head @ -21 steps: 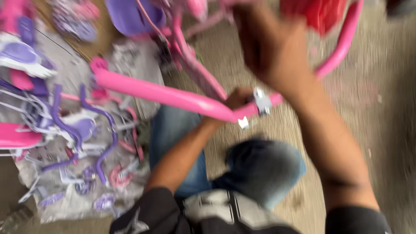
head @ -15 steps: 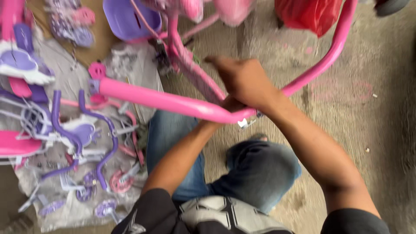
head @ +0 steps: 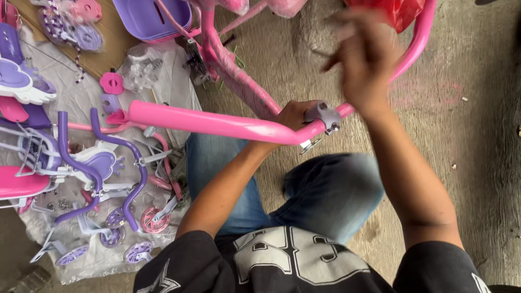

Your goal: The person assembles a pink bicycle handlebar by inserting it into the stem, aligning the clamp, and tightening the bolts with a wrench. They then handle a purple handlebar and other bicycle parts on the floor.

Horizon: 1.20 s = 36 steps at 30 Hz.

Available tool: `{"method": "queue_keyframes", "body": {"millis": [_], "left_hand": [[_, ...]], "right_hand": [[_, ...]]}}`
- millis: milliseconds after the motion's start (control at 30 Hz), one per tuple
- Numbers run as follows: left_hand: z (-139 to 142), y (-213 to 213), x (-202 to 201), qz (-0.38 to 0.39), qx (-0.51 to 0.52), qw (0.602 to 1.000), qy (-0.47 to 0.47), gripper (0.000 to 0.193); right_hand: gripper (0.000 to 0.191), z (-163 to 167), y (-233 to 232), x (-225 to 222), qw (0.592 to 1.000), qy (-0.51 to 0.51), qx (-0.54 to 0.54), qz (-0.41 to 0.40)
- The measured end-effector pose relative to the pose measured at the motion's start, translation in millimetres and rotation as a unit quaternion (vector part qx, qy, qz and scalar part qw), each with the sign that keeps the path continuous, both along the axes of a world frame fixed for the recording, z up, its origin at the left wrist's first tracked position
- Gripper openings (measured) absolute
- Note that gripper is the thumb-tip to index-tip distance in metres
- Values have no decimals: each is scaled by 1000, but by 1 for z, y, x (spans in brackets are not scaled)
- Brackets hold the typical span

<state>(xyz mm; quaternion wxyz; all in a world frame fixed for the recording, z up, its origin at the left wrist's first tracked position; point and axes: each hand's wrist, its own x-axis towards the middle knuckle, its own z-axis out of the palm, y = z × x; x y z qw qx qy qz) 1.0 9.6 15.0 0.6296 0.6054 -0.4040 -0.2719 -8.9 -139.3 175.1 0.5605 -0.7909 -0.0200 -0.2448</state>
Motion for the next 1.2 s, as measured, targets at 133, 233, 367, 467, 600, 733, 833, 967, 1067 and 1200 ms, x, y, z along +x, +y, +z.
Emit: {"method": "queue_keyframes", "body": {"millis": [133, 233, 367, 467, 600, 733, 833, 967, 1067, 1200], "left_hand": [[14, 17, -1, 19, 65, 997, -37, 26], [10, 23, -11, 55, 35, 991, -114, 25], [3, 30, -26, 142, 73, 975, -157, 24], [2, 36, -37, 174, 97, 970, -138, 28], [6, 35, -46, 208, 117, 967, -94, 29], [6, 31, -53, 264, 127, 951, -95, 31], [3, 30, -58, 293, 148, 939, -101, 34], [6, 30, -67, 284, 199, 933, -94, 38], [13, 25, -78, 334, 163, 923, -98, 43], [17, 19, -90, 427, 178, 880, -104, 44]], "right_hand": [[18, 24, -60, -55, 954, -10, 293, -65], [26, 14, -86, -120, 853, 45, 520, -19], [27, -56, -66, -190, 795, 349, 492, -62], [34, -91, -42, -227, 733, 494, 468, -25], [35, -91, -39, -229, 776, 575, 246, 81], [31, -71, -76, -208, 745, 548, -118, 362], [25, -65, -110, -188, 576, 567, -234, 541], [29, -61, -152, -150, 599, 536, -69, 590], [22, -65, -176, -125, 760, 486, 82, 423], [17, -69, -181, -121, 793, 513, -80, 319]]}}
